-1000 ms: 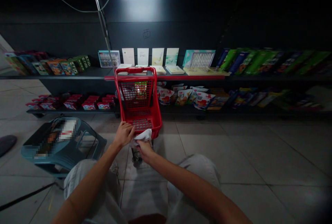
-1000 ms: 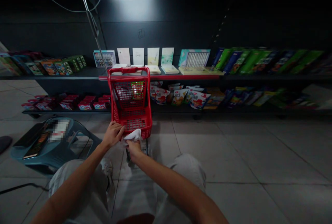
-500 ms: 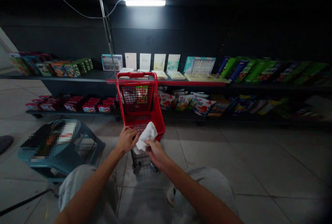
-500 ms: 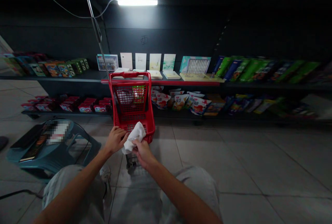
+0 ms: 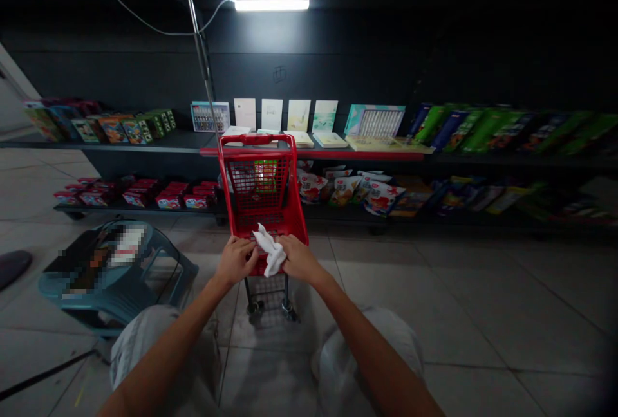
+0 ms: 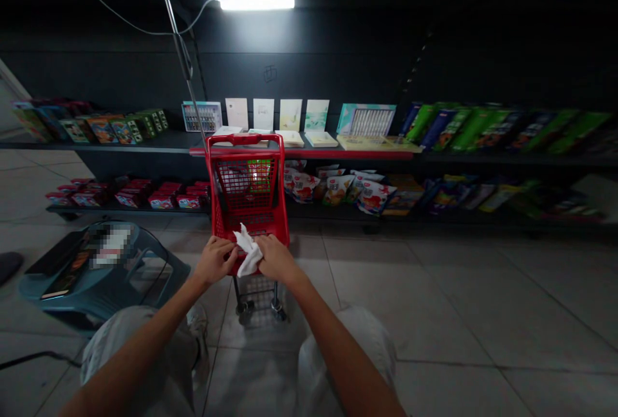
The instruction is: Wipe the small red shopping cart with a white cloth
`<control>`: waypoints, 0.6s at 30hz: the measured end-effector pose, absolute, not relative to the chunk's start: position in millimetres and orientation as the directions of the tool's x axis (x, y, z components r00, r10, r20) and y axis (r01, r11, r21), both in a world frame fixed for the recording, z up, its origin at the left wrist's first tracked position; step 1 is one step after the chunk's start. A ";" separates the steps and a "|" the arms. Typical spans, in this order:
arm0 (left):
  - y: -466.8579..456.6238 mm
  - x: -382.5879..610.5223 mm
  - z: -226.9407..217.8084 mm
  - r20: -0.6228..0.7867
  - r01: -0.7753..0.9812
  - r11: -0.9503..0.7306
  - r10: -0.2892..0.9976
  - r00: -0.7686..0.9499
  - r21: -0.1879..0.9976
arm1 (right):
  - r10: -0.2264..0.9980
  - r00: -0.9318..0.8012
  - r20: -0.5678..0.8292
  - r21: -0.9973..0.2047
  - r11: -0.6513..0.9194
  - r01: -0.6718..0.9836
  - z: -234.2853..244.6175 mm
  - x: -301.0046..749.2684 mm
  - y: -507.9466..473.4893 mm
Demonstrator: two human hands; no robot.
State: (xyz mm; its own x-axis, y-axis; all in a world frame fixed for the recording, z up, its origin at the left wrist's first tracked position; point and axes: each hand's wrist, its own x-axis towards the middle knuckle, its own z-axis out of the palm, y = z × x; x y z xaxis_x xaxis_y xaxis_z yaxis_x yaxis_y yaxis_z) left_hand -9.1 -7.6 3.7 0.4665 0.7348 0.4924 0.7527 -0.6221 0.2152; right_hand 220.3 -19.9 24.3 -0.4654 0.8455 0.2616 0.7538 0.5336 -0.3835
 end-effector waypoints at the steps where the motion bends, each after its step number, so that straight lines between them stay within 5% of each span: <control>1: -8.3 -9.5 2.8 0.507 0.755 -0.608 0.744 0.435 0.245 | 0.847 -0.469 0.250 -0.394 0.532 0.750 24.8 218.3 -19.5; 9: 8.6 -13.5 -6.1 0.616 0.739 -0.512 0.770 0.170 0.437 | 0.870 -0.478 0.120 -0.372 0.486 0.791 39.6 213.3 -22.0; 13: 39.1 -17.0 -10.5 0.510 0.634 -0.390 0.860 -0.008 0.667 | 0.859 -0.510 0.048 -0.335 0.495 0.802 40.2 211.0 -26.6; 18: 66.0 -20.1 -2.9 0.418 0.533 -0.338 0.908 -0.033 0.775 | 0.851 -0.521 -0.057 -0.411 0.456 0.789 50.8 215.6 -43.0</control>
State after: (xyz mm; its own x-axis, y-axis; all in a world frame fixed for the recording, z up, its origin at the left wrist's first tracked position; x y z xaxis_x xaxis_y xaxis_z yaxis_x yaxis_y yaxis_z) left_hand -20.1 66.0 -2.9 -0.0325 0.9078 0.4182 0.5332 -0.3381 0.7755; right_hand 215.6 -43.0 50.8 -0.5214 0.8514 -0.0568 0.7892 0.4559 -0.4114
